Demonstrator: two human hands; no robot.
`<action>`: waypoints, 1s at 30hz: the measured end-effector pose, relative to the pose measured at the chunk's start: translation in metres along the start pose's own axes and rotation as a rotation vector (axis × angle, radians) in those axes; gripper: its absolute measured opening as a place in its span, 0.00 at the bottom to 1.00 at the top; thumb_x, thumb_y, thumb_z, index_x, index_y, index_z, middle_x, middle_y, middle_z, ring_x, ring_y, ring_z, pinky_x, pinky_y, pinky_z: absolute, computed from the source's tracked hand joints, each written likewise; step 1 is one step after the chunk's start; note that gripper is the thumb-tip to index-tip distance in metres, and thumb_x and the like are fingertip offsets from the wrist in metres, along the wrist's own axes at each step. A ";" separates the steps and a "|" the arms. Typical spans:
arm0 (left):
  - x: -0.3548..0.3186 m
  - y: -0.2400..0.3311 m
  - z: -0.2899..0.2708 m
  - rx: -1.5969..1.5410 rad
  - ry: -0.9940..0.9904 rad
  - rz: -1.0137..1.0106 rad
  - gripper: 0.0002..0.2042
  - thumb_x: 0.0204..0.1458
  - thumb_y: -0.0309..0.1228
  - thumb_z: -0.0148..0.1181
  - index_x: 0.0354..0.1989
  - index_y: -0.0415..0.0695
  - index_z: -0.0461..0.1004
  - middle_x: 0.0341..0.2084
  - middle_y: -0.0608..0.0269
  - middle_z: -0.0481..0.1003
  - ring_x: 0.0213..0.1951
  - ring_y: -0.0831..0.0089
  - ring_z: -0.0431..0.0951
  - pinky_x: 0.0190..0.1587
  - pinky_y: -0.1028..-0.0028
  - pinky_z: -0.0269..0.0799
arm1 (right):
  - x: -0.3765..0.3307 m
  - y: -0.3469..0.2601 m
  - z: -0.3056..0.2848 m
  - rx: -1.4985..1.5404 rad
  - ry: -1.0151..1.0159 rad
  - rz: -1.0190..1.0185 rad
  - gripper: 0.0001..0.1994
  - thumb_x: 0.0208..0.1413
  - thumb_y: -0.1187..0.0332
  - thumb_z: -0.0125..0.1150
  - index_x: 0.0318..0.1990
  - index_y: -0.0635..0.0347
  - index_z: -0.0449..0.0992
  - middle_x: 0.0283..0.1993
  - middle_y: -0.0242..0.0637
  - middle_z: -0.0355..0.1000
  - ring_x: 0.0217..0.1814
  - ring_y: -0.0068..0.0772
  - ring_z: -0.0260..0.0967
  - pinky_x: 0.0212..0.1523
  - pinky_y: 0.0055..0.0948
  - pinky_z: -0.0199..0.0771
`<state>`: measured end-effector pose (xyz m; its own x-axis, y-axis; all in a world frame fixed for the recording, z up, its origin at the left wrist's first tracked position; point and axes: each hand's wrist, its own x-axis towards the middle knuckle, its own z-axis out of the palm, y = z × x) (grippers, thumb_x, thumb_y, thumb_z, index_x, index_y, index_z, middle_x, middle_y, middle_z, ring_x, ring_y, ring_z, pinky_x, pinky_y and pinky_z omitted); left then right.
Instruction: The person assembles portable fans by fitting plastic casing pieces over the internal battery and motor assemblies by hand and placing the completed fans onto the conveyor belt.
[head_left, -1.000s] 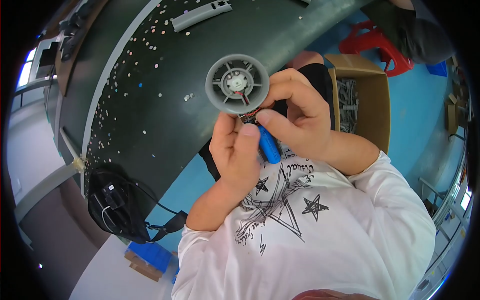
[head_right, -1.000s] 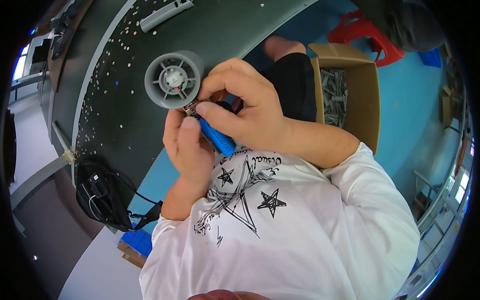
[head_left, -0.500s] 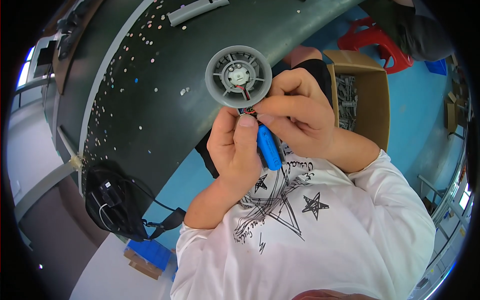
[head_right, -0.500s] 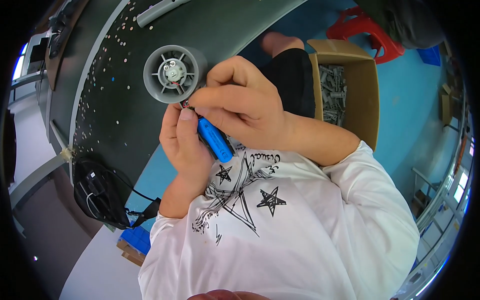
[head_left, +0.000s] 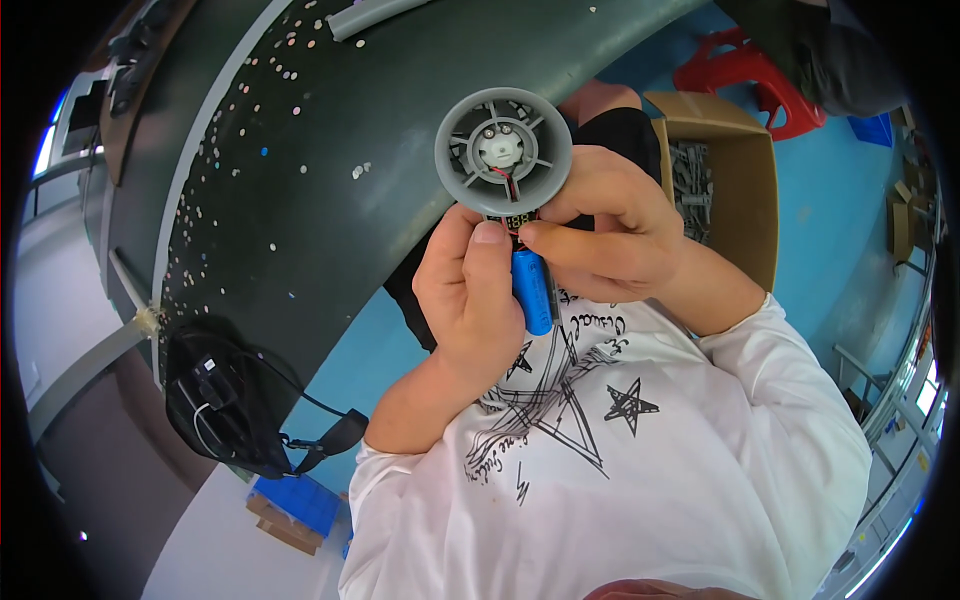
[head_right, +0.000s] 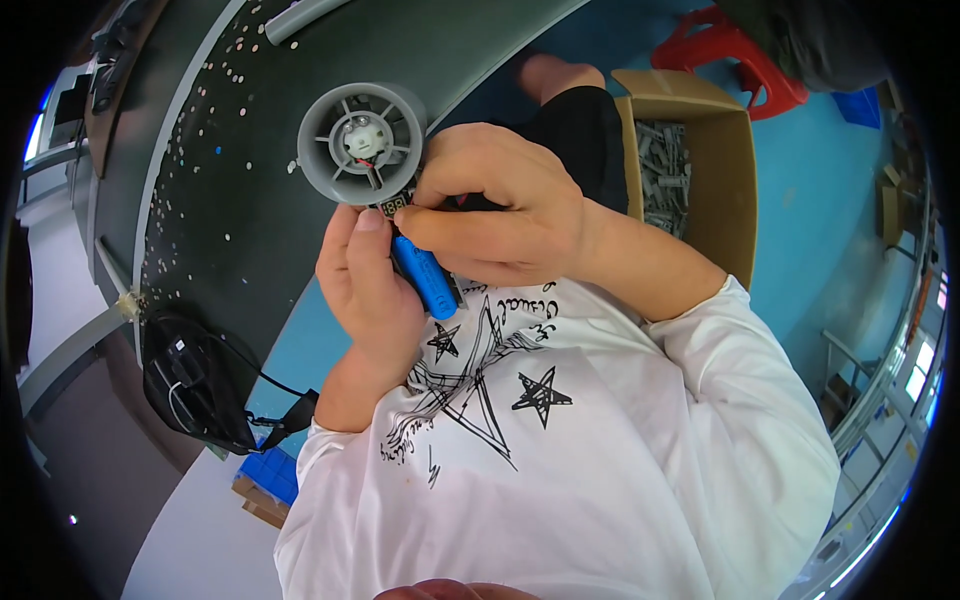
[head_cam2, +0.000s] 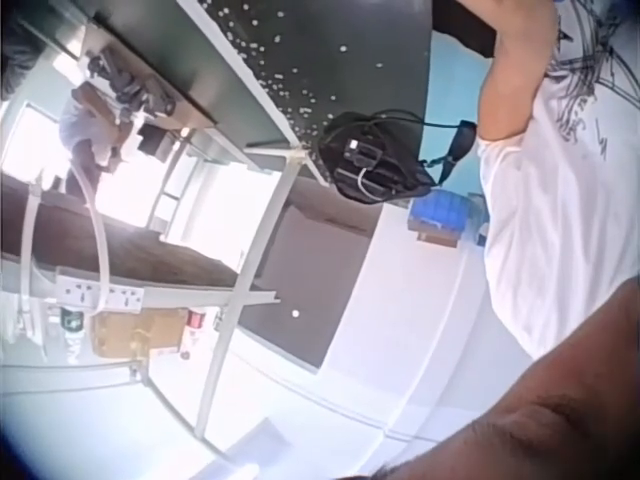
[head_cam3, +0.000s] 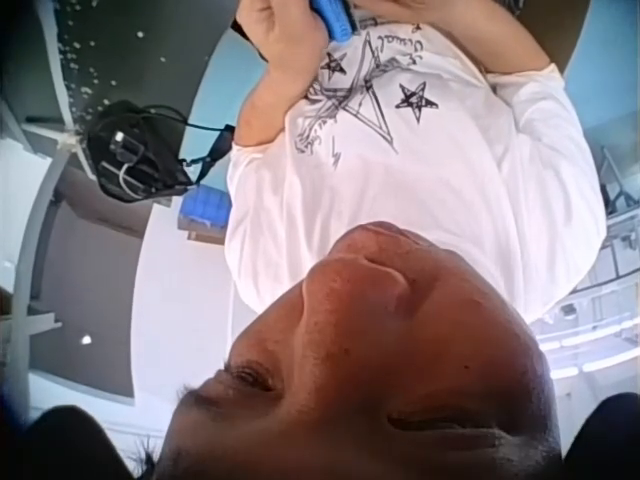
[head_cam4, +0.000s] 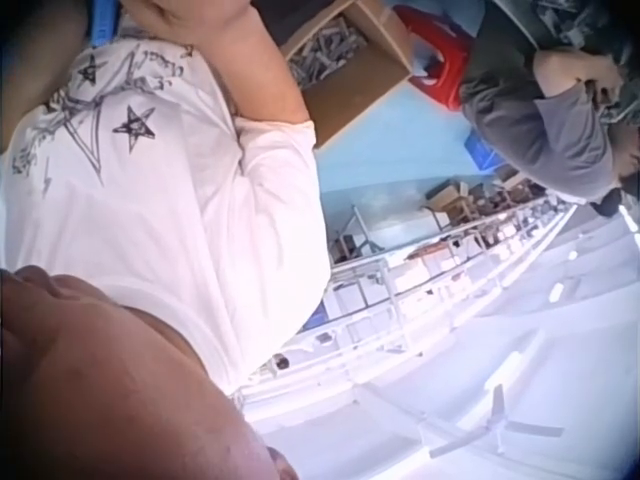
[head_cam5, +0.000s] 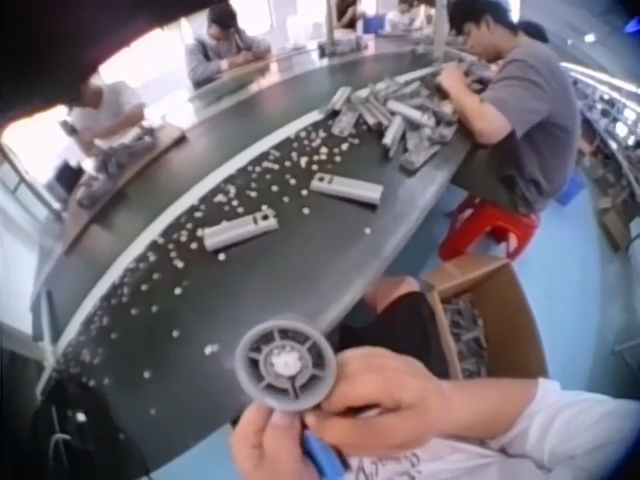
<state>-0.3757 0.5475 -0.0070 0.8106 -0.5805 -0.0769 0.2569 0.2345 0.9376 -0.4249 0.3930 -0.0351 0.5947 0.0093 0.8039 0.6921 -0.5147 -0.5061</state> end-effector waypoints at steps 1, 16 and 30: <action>-0.001 -0.001 0.000 0.020 0.000 -0.006 0.14 0.63 0.30 0.45 0.49 0.31 0.69 0.35 0.66 0.74 0.34 0.87 0.68 0.37 0.85 0.64 | -0.001 0.002 0.001 -0.045 0.024 -0.049 0.11 0.39 0.84 0.62 0.35 0.70 0.77 0.43 0.45 0.67 0.37 0.43 0.70 0.37 0.38 0.72; 0.001 -0.001 0.002 -0.167 -0.021 0.029 0.14 0.58 0.25 0.54 0.51 0.31 0.66 0.36 0.64 0.75 0.35 0.87 0.69 0.38 0.86 0.63 | -0.006 -0.004 0.008 -0.109 0.101 -0.016 0.13 0.38 0.83 0.59 0.36 0.71 0.77 0.45 0.48 0.68 0.42 0.47 0.72 0.42 0.36 0.76; 0.014 0.005 -0.005 -0.184 0.049 -0.102 0.12 0.57 0.25 0.47 0.48 0.33 0.66 0.32 0.56 0.76 0.29 0.77 0.75 0.34 0.79 0.71 | 0.013 -0.004 -0.008 -0.080 0.078 0.180 0.13 0.42 0.81 0.58 0.39 0.67 0.78 0.42 0.46 0.71 0.36 0.39 0.71 0.34 0.29 0.73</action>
<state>-0.3606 0.5443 -0.0054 0.7990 -0.5711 -0.1883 0.4267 0.3178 0.8467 -0.4233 0.3884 -0.0204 0.6703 -0.1542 0.7259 0.5408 -0.5684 -0.6201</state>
